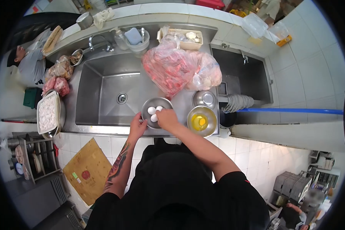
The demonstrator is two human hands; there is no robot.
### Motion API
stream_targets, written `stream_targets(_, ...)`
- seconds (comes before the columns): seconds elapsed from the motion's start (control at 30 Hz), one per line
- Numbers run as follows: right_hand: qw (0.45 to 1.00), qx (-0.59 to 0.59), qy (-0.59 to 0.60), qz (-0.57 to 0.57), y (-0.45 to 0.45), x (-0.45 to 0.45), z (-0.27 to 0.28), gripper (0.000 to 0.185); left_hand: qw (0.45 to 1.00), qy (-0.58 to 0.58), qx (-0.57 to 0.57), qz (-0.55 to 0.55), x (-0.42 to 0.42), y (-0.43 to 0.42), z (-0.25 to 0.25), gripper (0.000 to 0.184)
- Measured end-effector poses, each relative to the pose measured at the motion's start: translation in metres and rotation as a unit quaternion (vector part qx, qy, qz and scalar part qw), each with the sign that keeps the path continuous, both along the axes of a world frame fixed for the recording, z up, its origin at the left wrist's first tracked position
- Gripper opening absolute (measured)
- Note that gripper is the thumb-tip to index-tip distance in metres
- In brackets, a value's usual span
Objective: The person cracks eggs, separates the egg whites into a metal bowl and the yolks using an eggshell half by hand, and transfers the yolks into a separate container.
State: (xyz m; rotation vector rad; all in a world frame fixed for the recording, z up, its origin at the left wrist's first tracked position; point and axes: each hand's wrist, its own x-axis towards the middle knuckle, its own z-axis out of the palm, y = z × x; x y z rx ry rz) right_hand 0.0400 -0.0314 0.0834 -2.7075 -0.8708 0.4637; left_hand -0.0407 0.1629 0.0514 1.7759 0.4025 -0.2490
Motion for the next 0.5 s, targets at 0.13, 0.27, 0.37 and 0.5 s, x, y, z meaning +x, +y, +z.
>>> stream_targets(0.13,0.919,0.325,0.19,-0.121,-0.054,-0.005,0.048,0.032,0.997,-0.054,0.057,0.009,-0.004,-0.004,0.004,0.055)
stream_targets(0.27,0.675,0.592,0.364,-0.248,-0.154,-0.032,0.085,0.036,0.906,-0.261,0.333,0.003,-0.001,-0.019,0.054,0.047)
stream_targets(0.37,0.568,0.668,0.325,-0.354,-0.22,-0.062,0.079,0.042,0.909,-0.249,0.322,-0.084,0.008,-0.037,0.063,0.038)
stream_targets(0.5,0.6,0.56,0.18,-0.542,-0.284,-0.094,0.019,0.034,0.853,-0.162,0.445,-0.22,0.018,-0.056,0.046,0.028)
